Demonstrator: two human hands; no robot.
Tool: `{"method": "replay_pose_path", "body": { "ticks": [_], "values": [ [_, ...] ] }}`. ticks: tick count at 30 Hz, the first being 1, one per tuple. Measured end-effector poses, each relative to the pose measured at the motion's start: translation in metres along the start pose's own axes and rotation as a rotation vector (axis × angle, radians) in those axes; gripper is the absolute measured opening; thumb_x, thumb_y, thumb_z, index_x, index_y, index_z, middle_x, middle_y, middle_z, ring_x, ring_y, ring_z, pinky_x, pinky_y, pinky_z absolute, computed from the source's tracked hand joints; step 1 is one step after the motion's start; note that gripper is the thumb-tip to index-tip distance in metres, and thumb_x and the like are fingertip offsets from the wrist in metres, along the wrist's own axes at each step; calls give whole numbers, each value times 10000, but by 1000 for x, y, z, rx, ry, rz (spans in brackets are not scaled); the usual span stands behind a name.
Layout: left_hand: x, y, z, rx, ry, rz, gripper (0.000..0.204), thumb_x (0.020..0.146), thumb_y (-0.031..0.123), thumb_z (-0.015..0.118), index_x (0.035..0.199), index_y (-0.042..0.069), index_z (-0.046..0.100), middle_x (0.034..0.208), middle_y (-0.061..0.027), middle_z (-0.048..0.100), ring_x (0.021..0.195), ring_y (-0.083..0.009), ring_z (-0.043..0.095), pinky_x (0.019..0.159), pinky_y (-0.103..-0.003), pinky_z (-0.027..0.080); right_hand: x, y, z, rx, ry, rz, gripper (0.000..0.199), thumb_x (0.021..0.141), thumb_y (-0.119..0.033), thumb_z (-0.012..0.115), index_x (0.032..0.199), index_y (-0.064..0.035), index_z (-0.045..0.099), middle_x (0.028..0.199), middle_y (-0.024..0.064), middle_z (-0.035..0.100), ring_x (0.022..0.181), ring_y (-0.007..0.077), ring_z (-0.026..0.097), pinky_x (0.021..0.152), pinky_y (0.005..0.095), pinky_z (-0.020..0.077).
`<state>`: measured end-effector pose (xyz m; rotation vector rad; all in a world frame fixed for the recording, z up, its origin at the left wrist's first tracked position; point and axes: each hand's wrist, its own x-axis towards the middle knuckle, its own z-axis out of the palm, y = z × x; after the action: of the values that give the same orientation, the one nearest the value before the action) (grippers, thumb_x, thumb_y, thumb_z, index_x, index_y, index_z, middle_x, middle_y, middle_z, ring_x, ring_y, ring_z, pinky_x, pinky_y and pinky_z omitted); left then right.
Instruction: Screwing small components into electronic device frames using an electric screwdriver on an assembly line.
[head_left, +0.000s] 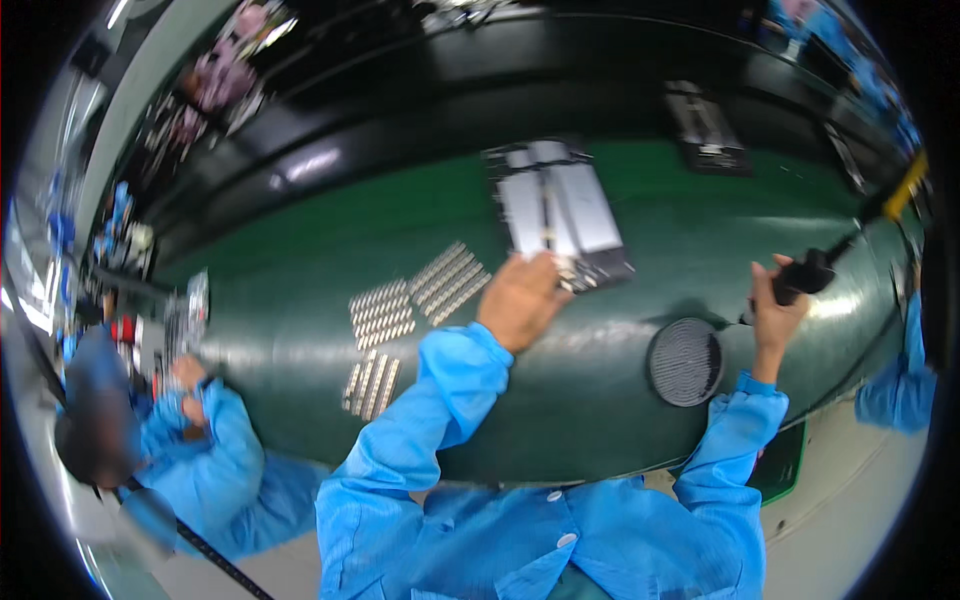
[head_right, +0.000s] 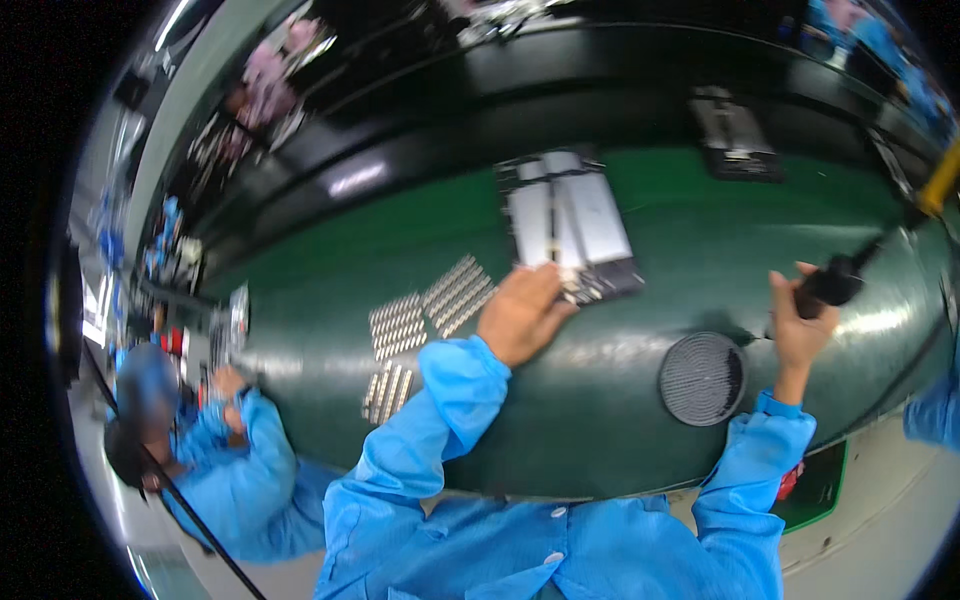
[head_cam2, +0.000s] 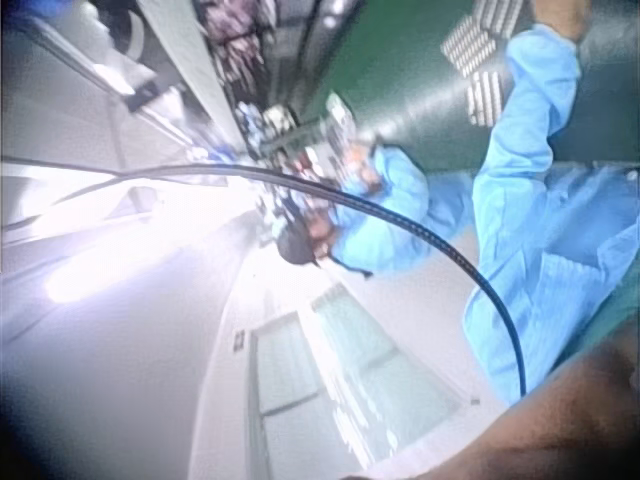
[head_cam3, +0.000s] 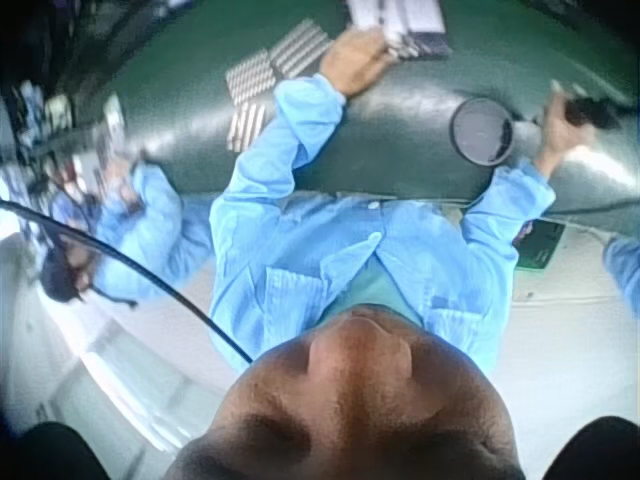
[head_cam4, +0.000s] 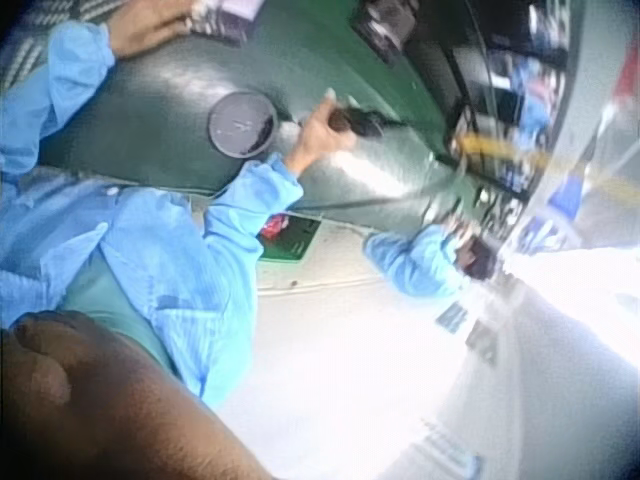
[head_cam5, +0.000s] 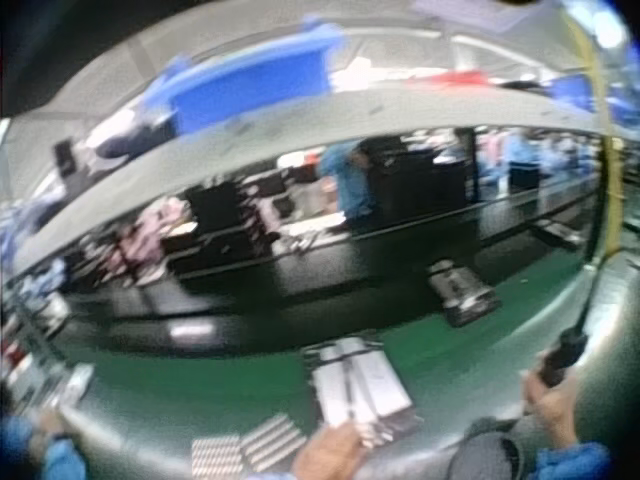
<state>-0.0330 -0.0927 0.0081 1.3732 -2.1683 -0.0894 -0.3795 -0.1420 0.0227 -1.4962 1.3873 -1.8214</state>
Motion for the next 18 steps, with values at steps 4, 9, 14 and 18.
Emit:
{"method": "replay_pose_path", "body": {
  "ticks": [4, 9, 14, 18],
  "values": [
    [63, -63, 7, 157, 85, -159, 266, 792, 141, 651, 982, -33, 586, 988, -193, 610, 950, -375, 567, 869, -436, 443, -4, -6, 6, 24, 17, 7, 304, 752, 8, 755, 1017, -27, 611, 656, -70, 519, 544, -1, 449, 482, 176, 323],
    [109, -66, 37, 318, 49, -81, 303, 843, 87, 554, 1117, -37, 595, 1197, -193, 587, 1161, -360, 519, 995, -459, 382, 1, -2, 0, -209, 18, -142, 336, 669, -85, 810, 904, -7, 582, 521, -29, 491, 407, 34, 398, 407, 214, 316],
    [174, -9, 90, 134, -135, 31, 431, 893, 248, 569, 1204, -50, 544, 1328, -212, 488, 1281, -343, 417, 1057, -515, 297, 8, -19, -3, -272, -62, -124, 297, 657, -133, 793, 853, -36, 592, 712, 94, 613, 572, 276, 590, 518, 347, 438],
    [230, 8, 147, 38, -162, 137, 661, 846, 398, 624, 1302, -49, 454, 1423, -203, 382, 1342, -350, 326, 1089, -538, 231, 10, -8, -4, -170, -122, -217, 447, 552, 42, 644, 990, -9, 576, 562, 67, 549, 453, 200, 579, 463, 272, 450]
  ]
}}
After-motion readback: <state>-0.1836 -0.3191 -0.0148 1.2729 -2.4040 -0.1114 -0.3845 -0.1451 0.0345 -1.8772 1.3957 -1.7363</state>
